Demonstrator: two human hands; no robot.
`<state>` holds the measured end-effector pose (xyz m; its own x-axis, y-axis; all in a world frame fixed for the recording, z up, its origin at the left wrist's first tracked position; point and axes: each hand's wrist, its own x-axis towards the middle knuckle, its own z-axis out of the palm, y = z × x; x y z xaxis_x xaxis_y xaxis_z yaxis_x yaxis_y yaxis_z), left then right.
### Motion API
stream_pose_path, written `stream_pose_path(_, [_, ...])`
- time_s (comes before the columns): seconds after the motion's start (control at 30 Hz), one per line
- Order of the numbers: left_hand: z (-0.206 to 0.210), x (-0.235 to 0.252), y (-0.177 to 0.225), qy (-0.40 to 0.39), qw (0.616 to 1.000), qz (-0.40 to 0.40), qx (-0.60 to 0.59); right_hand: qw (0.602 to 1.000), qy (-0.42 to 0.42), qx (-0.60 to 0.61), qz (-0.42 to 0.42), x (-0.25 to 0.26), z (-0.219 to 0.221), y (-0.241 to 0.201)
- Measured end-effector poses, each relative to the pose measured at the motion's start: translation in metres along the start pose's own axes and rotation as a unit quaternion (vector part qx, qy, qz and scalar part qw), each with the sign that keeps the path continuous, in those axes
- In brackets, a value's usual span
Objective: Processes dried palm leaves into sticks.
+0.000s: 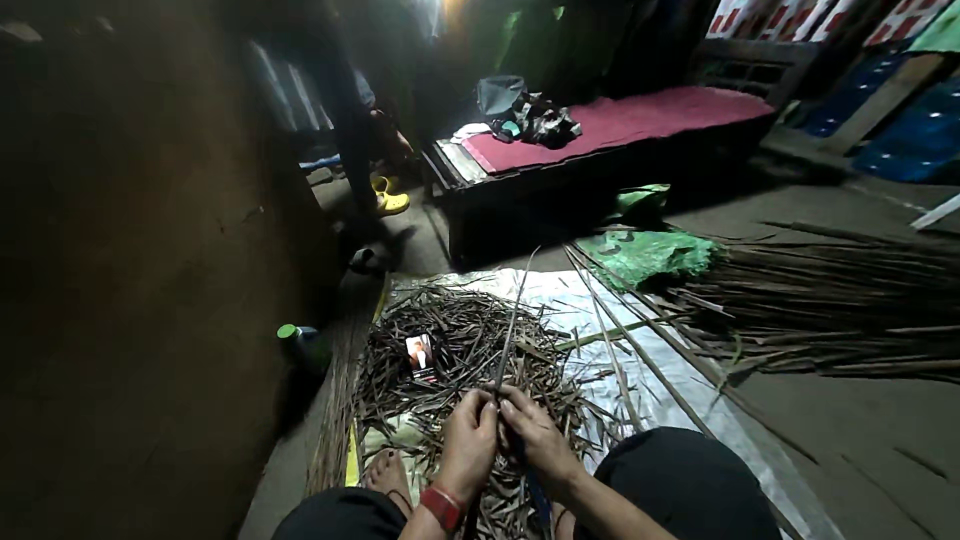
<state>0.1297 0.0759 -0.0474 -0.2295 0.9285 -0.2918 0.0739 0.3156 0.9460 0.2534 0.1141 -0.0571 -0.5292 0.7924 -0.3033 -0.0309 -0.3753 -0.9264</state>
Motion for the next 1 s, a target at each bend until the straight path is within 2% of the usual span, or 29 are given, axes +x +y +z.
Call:
stream_pose_path(0.13, [0.0, 0.01, 0.005, -0.006, 1.0, -0.025, -0.003, 0.999, 0.021, 0.028, 0.016, -0.001, 0.005, 0.001])
stream_pose_path(0.3, [-0.002, 0.018, 0.006, -0.012, 1.0, -0.019, 0.022, 0.998, 0.057, -0.002, -0.006, 0.0, 0.011, 0.003])
stream_pose_path(0.53, [0.002, 0.021, 0.006, -0.016, 0.998, -0.029, -0.053, 0.994, 0.095, -0.013, -0.054, 0.004, 0.014, 0.005])
stream_pose_path(0.73, [0.007, 0.019, 0.008, -0.034, 0.994, -0.045, -0.095, 0.99, 0.128, -0.016, -0.064, 0.009, 0.013, 0.004])
stream_pose_path(0.87, [0.005, 0.017, 0.012, -0.04, 0.99, -0.055, -0.122, 0.992, 0.104, -0.014, -0.065, 0.008, 0.01, 0.002])
stream_pose_path(1.0, [0.0, 0.015, 0.014, -0.047, 0.986, -0.069, -0.141, 0.998, -0.003, -0.036, -0.053, 0.008, -0.007, -0.001])
